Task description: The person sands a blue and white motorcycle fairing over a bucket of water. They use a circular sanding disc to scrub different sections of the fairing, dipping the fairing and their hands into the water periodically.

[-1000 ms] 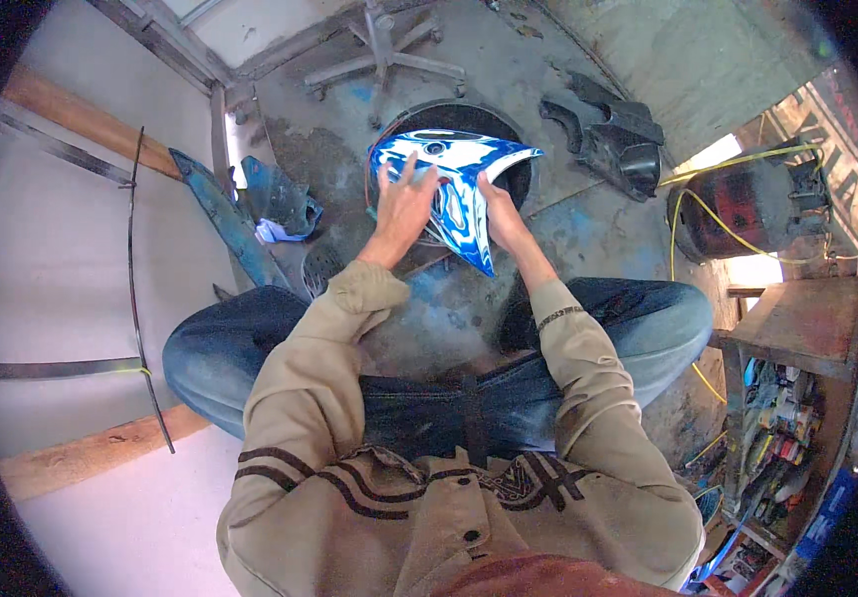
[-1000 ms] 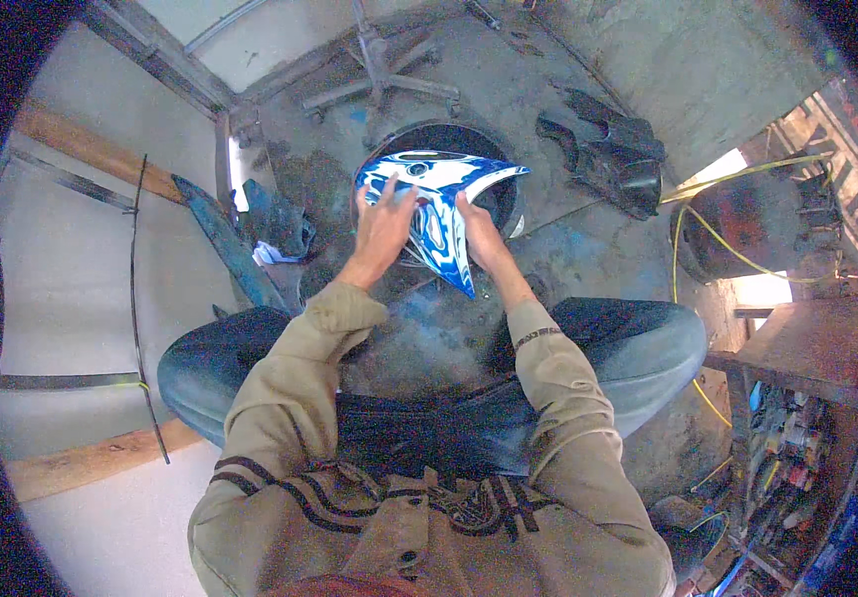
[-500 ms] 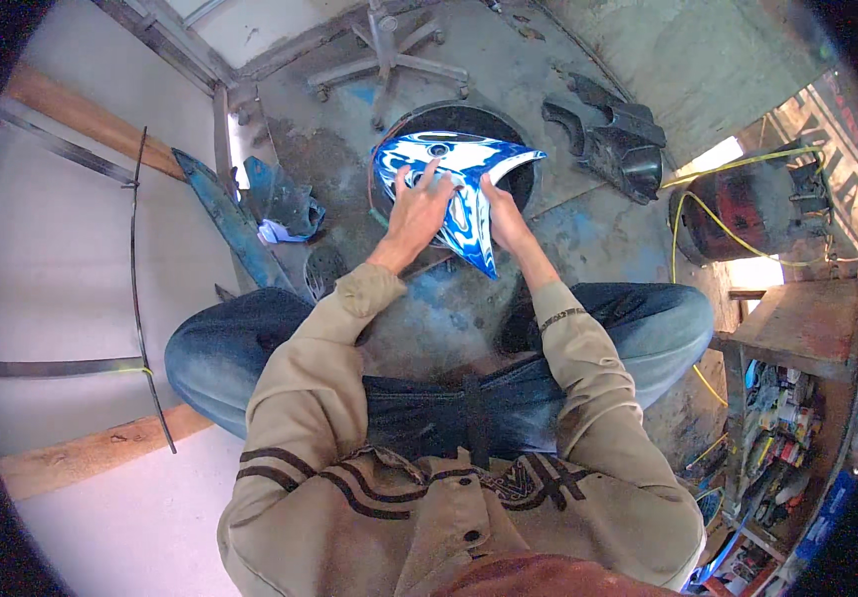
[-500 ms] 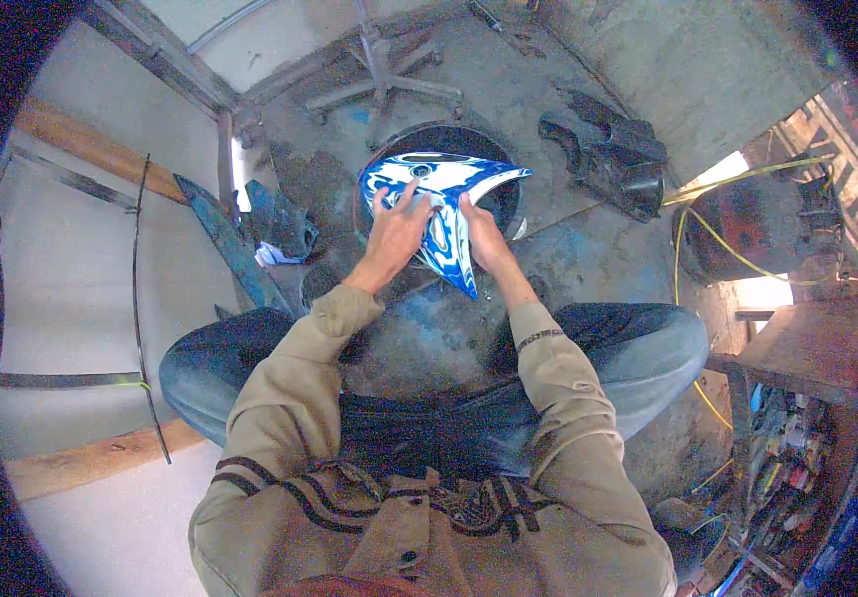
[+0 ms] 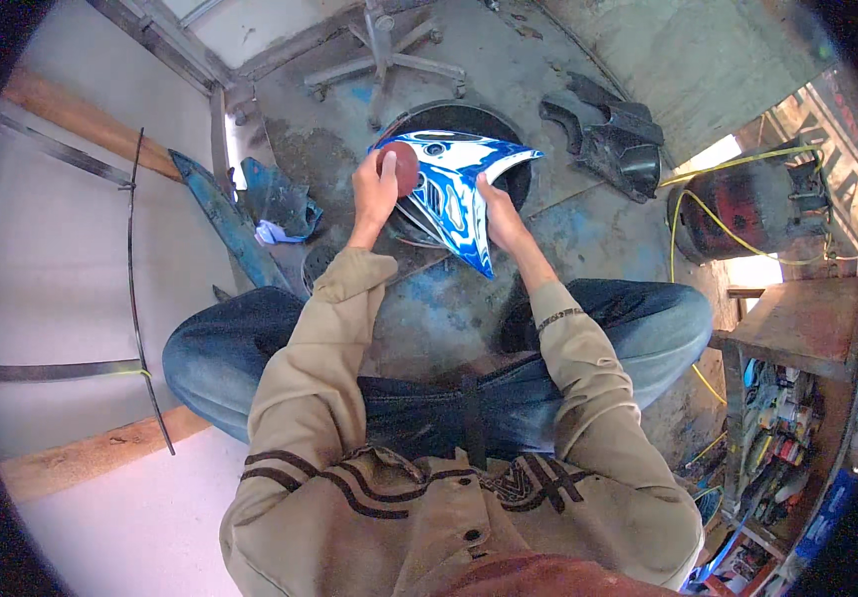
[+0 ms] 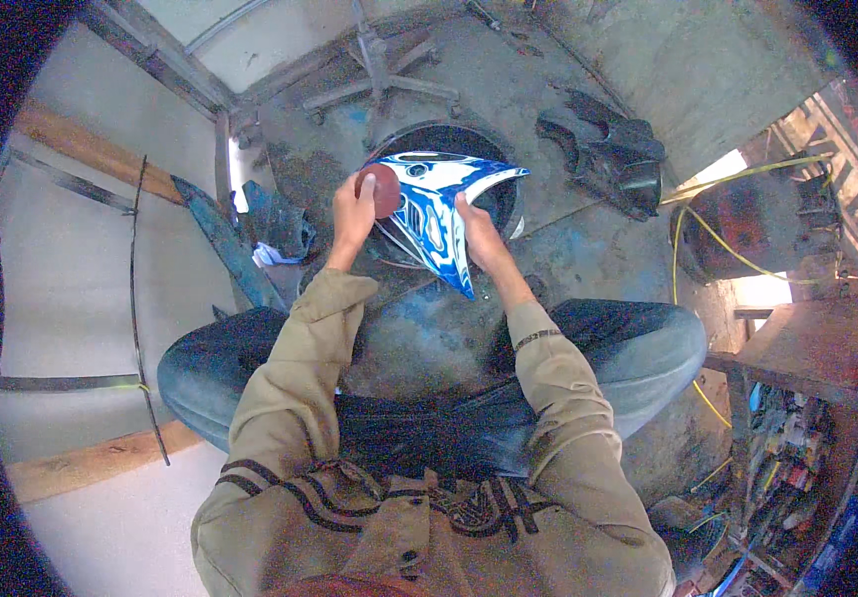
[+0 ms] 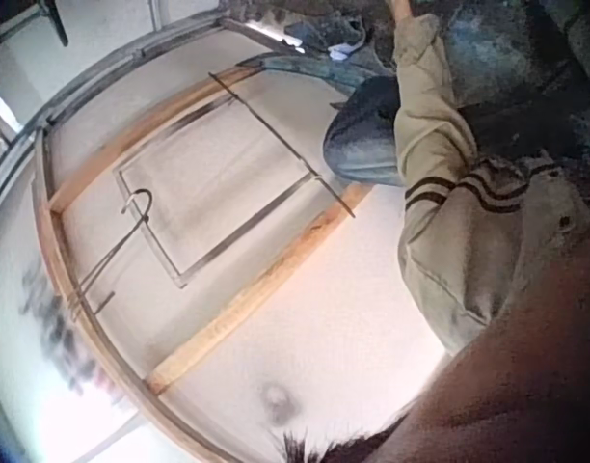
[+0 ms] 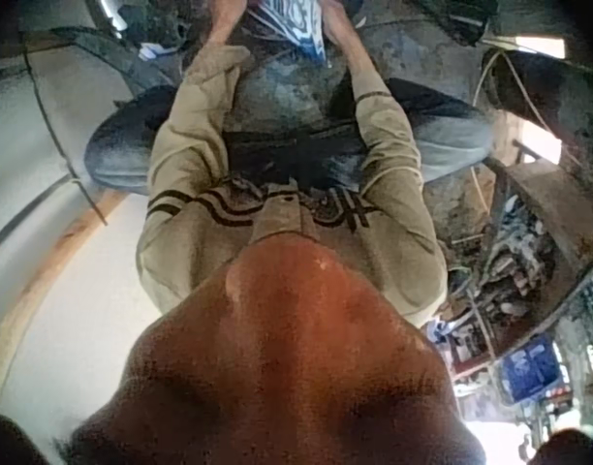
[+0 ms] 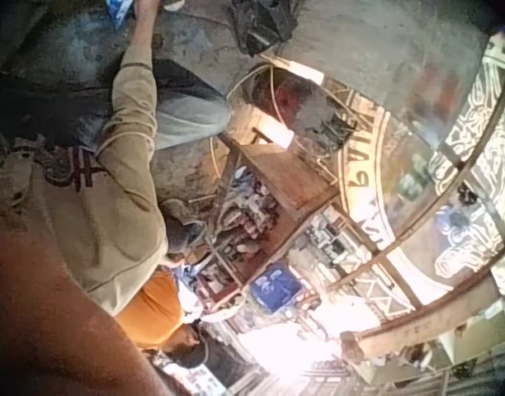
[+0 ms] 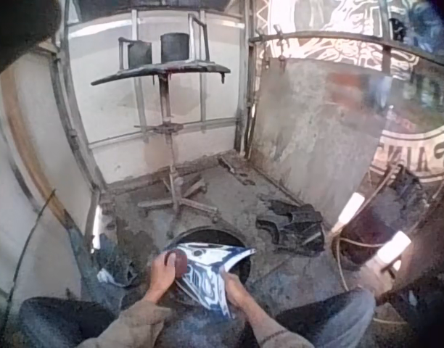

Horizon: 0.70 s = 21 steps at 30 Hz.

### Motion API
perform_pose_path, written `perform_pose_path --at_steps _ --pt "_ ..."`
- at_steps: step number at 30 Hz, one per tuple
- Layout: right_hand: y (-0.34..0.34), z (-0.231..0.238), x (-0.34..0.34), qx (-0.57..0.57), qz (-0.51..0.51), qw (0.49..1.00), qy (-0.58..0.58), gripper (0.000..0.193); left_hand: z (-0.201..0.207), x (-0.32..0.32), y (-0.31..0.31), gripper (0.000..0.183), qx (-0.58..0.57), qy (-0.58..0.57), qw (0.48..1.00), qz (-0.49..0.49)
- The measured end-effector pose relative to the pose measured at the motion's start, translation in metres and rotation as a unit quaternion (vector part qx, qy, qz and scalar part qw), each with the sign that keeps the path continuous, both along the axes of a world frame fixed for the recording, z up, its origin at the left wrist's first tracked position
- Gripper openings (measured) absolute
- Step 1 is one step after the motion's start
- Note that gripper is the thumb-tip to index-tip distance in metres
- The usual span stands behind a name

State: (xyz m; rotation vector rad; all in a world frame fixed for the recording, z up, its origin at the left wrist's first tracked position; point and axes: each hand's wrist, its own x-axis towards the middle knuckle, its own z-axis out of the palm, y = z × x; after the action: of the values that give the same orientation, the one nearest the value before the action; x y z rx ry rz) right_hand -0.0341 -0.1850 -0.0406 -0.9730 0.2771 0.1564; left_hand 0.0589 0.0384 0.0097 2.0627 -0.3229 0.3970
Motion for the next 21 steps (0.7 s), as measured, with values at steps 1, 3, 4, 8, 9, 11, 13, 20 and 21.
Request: perform_pose_path --at_steps 1,3,4,8,9,11,13,20,21 --pt "0.003 0.003 0.001 0.001 0.002 1.0 -0.002 0.064 -0.002 0.002 0.003 0.03 -0.055 0.017 0.998 0.007" --pt "-0.002 0.001 -0.003 -0.001 -0.008 1.0 0.01 0.065 0.002 -0.006 -0.005 0.031 -0.157 0.167 0.973 -0.015" --pt "-0.004 0.0 -0.004 -0.001 -0.01 1.0 0.01 0.065 0.007 -0.01 -0.008 0.032 -0.254 0.309 0.916 -0.033" --pt "-0.004 0.0 -0.005 -0.02 0.002 1.0 0.0 0.067 0.011 -0.012 -0.005 0.029 -0.318 0.355 0.878 -0.039" --pt "-0.005 0.0 -0.004 -0.018 0.005 1.0 0.003 0.068 0.007 -0.012 -0.004 0.028 -0.325 0.33 0.885 -0.054" --pt "-0.007 -0.002 -0.001 -0.033 0.01 0.999 -0.001 0.068 0.001 -0.009 -0.001 0.029 -0.333 0.303 0.89 -0.069" --pt "-0.007 0.0 -0.001 -0.048 0.014 0.999 -0.001 0.068 -0.002 -0.007 0.003 0.036 -0.349 0.326 0.872 -0.105" --pt "-0.003 0.009 -0.006 0.007 -0.008 1.0 0.007 0.061 0.004 -0.011 0.0 0.043 -0.449 0.348 0.808 -0.159" --pt "-0.002 0.009 -0.006 0.009 -0.007 1.0 0.002 0.06 0.004 -0.012 0.002 0.041 -0.425 0.343 0.825 -0.145"
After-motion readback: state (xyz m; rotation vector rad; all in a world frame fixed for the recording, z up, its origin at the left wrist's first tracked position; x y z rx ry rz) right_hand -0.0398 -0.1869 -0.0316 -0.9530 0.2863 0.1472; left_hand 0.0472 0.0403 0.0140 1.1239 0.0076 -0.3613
